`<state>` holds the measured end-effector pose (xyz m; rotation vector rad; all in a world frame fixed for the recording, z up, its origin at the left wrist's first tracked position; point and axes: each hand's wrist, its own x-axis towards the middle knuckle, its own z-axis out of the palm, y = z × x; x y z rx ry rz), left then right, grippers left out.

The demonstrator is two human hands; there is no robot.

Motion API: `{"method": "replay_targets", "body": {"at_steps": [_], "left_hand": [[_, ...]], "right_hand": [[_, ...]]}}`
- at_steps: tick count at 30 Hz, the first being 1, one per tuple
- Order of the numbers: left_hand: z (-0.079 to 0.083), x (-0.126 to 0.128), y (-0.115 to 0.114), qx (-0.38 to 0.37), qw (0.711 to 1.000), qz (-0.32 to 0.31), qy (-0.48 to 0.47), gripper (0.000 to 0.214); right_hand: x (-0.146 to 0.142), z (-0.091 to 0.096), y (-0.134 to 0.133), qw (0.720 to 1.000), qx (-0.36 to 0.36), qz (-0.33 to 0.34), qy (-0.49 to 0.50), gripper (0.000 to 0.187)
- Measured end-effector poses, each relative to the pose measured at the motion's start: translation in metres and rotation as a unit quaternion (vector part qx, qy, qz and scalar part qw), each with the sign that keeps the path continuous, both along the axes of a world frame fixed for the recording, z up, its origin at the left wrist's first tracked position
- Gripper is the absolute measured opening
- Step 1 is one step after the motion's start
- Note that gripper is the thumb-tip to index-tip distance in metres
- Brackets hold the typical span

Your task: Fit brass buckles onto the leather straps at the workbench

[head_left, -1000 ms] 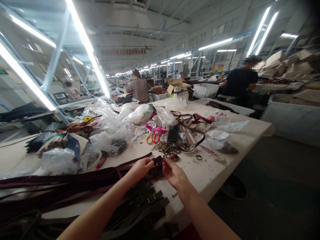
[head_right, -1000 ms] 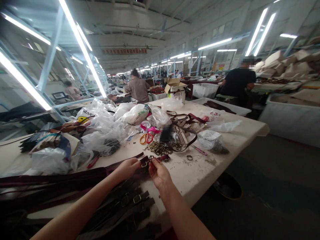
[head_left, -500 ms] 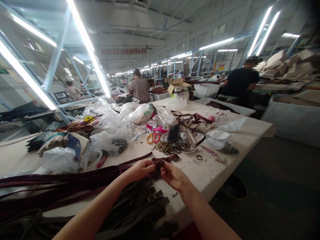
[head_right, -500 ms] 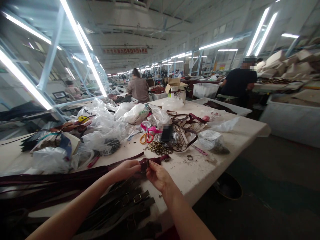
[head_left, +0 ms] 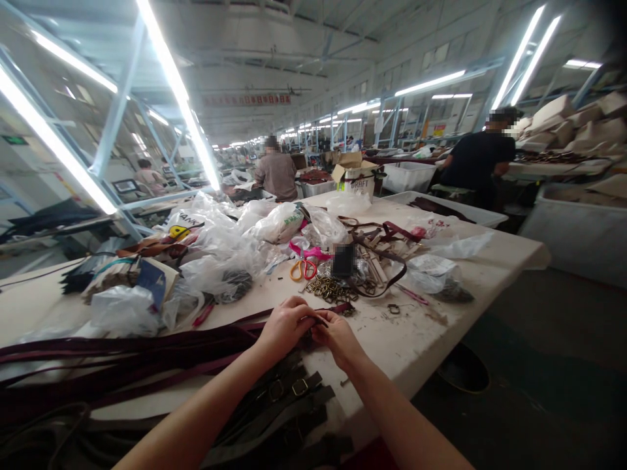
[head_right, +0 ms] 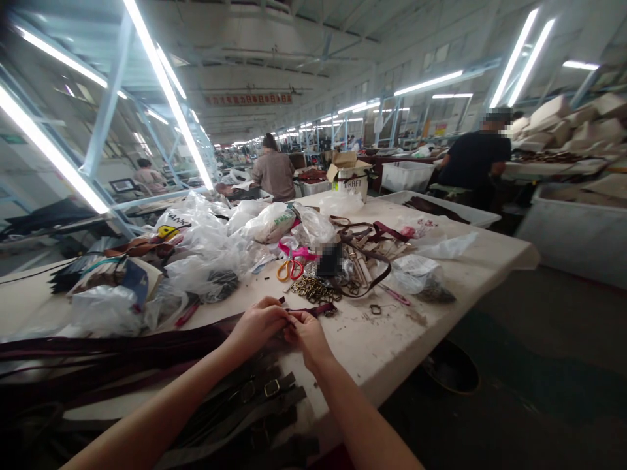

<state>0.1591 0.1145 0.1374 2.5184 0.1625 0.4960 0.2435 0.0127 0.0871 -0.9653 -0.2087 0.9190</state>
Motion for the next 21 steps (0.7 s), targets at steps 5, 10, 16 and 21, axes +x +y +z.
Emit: {"method": "replay_targets", "body": {"at_steps": [5,10,16,21], "left_hand": [[-0.004,0.001,0.005,-0.239,0.971,0.001,0.019,0.023],[-0.002,-0.003,0.013,-0.070,0.989,0.099,0.078,0.026],[-0.001,-0.004,0.010,0.148,0.965,0.179,0.125,0.011],[-0.001,-0.003,0.009,0.192,0.952,0.160,0.176,0.012]], "right_hand": [[0.006,-0.005,0.011,0.999,-0.046,0.008,0.002,0.029],[0.005,-0.012,0.019,0.998,-0.050,0.030,0.008,0.022],[0.003,-0.020,0.025,0.998,-0.051,0.044,-0.004,0.020],[0.000,-0.027,0.027,0.997,-0.055,0.038,-0.033,0.023]]}}
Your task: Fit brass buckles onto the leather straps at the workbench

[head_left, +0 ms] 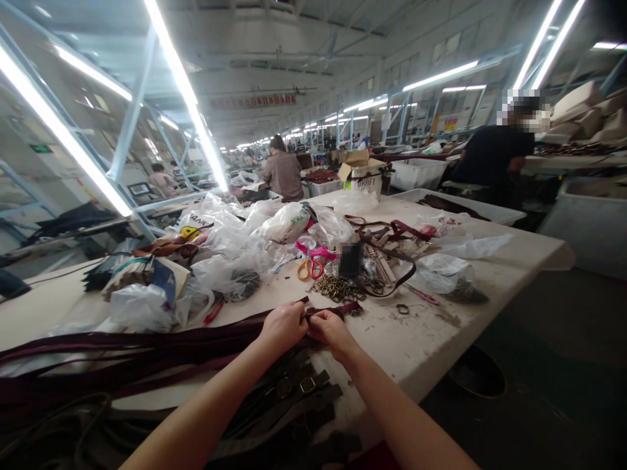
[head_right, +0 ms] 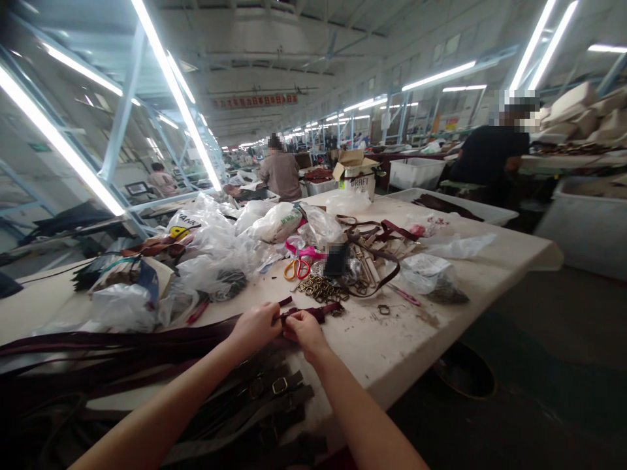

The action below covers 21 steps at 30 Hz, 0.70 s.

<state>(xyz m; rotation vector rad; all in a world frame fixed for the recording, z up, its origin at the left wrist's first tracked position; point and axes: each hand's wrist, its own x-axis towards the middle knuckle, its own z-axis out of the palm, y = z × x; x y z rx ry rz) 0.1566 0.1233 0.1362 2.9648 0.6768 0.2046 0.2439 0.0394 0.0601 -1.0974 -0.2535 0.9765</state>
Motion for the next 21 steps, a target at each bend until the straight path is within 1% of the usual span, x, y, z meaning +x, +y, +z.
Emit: {"method": "replay_targets", "body": {"at_steps": [1,3,5,7,9,10,12,15,16,19,21], "left_hand": [[0.000,0.000,0.002,-0.020,1.000,-0.008,0.008,0.011],[-0.001,0.001,0.006,-0.084,0.996,-0.026,0.007,0.010],[-0.002,0.001,0.011,-0.148,0.988,-0.040,-0.027,0.012],[-0.005,0.001,0.012,-0.182,0.979,-0.054,-0.076,0.024],[-0.009,0.002,0.011,-0.180,0.975,-0.080,-0.104,0.041],[-0.011,0.003,0.010,-0.175,0.975,-0.090,-0.105,0.044],[-0.016,0.005,0.008,-0.178,0.975,-0.097,-0.088,0.042],[-0.022,0.007,0.010,-0.189,0.978,-0.078,-0.040,0.034],[-0.024,0.006,0.013,-0.181,0.980,-0.079,-0.022,0.031],[-0.024,0.000,0.029,-0.118,0.989,-0.087,0.036,0.022],[-0.024,-0.009,0.047,-0.094,0.990,-0.069,0.076,0.024]], "right_hand": [[-0.001,0.000,-0.001,1.000,0.002,-0.003,-0.012,0.024],[-0.001,0.002,-0.005,0.999,0.014,0.001,-0.038,0.027],[0.000,0.006,-0.010,0.998,0.034,0.012,-0.057,0.030],[0.003,0.009,-0.015,0.997,0.051,0.004,-0.060,0.033],[0.004,0.011,-0.017,0.996,0.061,-0.022,-0.056,0.034],[0.005,0.011,-0.018,0.996,0.064,-0.035,-0.053,0.034],[0.006,0.008,-0.019,0.996,0.062,-0.050,-0.046,0.034],[0.010,0.001,-0.019,0.995,0.032,-0.070,-0.059,0.033],[0.013,-0.003,-0.020,0.993,0.017,-0.086,-0.076,0.031],[0.024,-0.014,-0.021,0.981,-0.024,-0.147,-0.124,0.026],[0.030,-0.022,-0.021,0.976,-0.043,-0.166,-0.137,0.025]]}}
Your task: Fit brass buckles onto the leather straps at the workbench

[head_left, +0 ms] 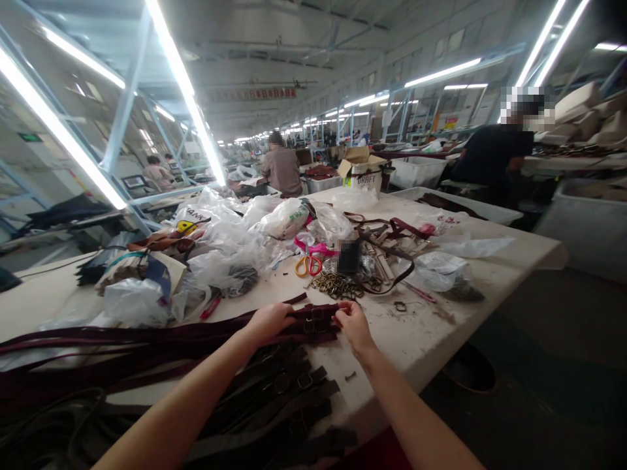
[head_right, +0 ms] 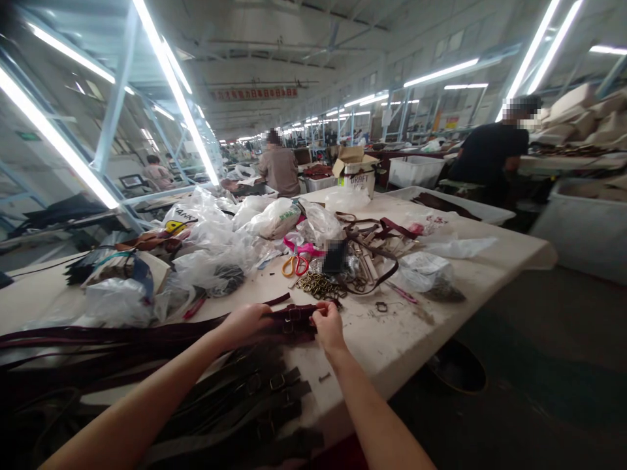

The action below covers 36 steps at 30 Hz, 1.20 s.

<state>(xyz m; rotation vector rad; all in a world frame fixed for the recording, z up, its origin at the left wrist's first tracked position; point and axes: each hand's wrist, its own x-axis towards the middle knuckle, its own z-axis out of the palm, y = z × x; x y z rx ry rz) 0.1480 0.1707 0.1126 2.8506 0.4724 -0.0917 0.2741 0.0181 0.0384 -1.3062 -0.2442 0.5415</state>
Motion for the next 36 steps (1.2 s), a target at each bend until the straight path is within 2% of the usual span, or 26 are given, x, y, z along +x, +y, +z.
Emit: {"method": "replay_targets", "body": {"at_steps": [5,8,11,14,16,19,22,25,29,31,34,36], "left_hand": [[-0.005,-0.028,0.050,0.032,0.993,0.094,0.063,0.037],[-0.012,-0.036,0.066,0.046,0.988,0.132,0.058,0.041],[-0.025,-0.022,0.068,0.055,0.990,0.130,0.018,0.037],[-0.040,0.006,0.066,0.055,0.991,0.125,0.010,0.033],[-0.048,0.023,0.067,0.047,0.991,0.126,0.015,0.031],[-0.051,0.038,0.070,0.030,0.993,0.116,0.016,0.020],[-0.042,0.041,0.068,0.008,0.996,0.093,-0.011,0.019],[-0.023,0.041,0.050,-0.046,0.995,0.075,-0.053,0.023],[0.007,0.040,0.011,-0.116,0.988,0.027,-0.101,0.031],[0.019,0.036,-0.006,-0.141,0.985,0.006,-0.100,0.031],[0.032,0.024,-0.025,-0.167,0.982,-0.002,-0.087,0.028],[0.037,0.016,-0.033,-0.186,0.979,-0.008,-0.086,0.025]], "right_hand": [[0.007,-0.016,0.000,0.997,-0.060,0.003,-0.046,0.024],[0.011,-0.023,-0.003,0.992,-0.085,-0.010,-0.095,0.022],[0.019,-0.029,-0.011,0.976,-0.114,-0.026,-0.184,0.024],[0.037,-0.037,-0.028,0.963,-0.149,-0.039,-0.221,0.028],[0.055,-0.043,-0.048,0.953,-0.185,-0.067,-0.232,0.027],[0.089,-0.050,-0.089,0.923,-0.253,-0.153,-0.248,0.028],[0.119,-0.049,-0.125,0.890,-0.303,-0.223,-0.257,0.031],[0.142,-0.042,-0.134,0.879,-0.330,-0.213,-0.271,0.027],[0.161,-0.028,-0.113,0.894,-0.336,-0.133,-0.266,0.011],[0.164,-0.021,-0.103,0.904,-0.333,-0.096,-0.252,0.010],[0.156,-0.011,-0.096,0.923,-0.312,-0.044,-0.221,0.016],[0.140,-0.005,-0.091,0.941,-0.277,-0.006,-0.193,0.011]]}}
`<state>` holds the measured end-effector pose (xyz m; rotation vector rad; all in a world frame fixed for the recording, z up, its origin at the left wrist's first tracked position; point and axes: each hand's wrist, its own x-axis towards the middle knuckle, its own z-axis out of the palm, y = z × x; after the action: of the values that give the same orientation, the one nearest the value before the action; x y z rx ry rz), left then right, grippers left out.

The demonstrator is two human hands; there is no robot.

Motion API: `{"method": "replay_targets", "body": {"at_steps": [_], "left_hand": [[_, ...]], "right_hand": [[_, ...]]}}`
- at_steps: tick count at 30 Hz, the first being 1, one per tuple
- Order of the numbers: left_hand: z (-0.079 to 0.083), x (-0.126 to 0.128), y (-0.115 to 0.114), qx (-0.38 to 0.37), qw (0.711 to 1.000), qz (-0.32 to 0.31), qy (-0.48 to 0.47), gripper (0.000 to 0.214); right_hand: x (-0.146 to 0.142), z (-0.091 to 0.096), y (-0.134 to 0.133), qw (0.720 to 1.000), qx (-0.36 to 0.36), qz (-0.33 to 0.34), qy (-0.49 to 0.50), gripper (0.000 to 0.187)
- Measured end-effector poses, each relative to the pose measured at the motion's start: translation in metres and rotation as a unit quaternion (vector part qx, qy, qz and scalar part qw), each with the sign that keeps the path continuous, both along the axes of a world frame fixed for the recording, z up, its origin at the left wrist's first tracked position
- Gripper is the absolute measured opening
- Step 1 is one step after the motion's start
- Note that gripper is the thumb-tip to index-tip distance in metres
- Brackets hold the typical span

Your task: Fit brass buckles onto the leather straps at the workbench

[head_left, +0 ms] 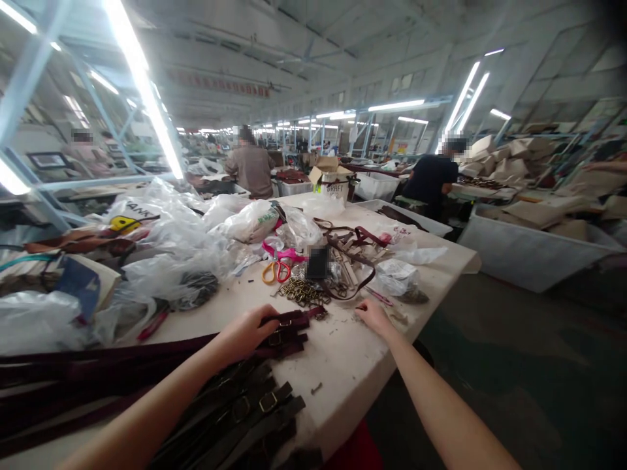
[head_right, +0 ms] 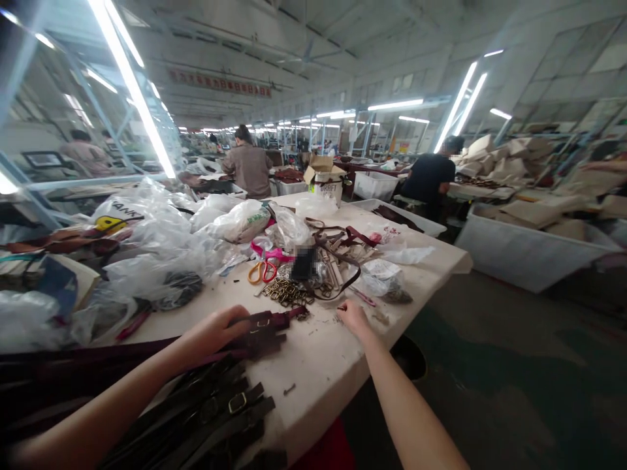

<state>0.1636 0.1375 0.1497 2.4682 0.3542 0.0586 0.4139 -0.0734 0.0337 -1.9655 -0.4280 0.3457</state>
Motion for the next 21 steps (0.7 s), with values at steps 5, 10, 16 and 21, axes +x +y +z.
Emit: {"method": "replay_targets", "body": {"at_steps": [5,10,16,21], "left_hand": [[-0.004,-0.005,-0.006,-0.022,0.999,0.039,-0.010,0.031],[-0.023,-0.002,0.004,-0.102,0.984,0.138,-0.044,0.033],[-0.032,-0.008,0.010,-0.315,0.945,0.087,-0.034,0.039],[-0.026,-0.011,0.009,-0.288,0.957,0.025,-0.033,0.036]], "right_hand": [[-0.070,0.029,0.030,0.976,0.144,0.098,0.129,0.019],[-0.129,0.067,0.066,0.830,0.359,0.107,0.413,0.016],[-0.152,0.078,0.081,0.745,0.404,0.088,0.523,0.015],[-0.157,0.075,0.081,0.683,0.390,0.103,0.609,0.014]]}}
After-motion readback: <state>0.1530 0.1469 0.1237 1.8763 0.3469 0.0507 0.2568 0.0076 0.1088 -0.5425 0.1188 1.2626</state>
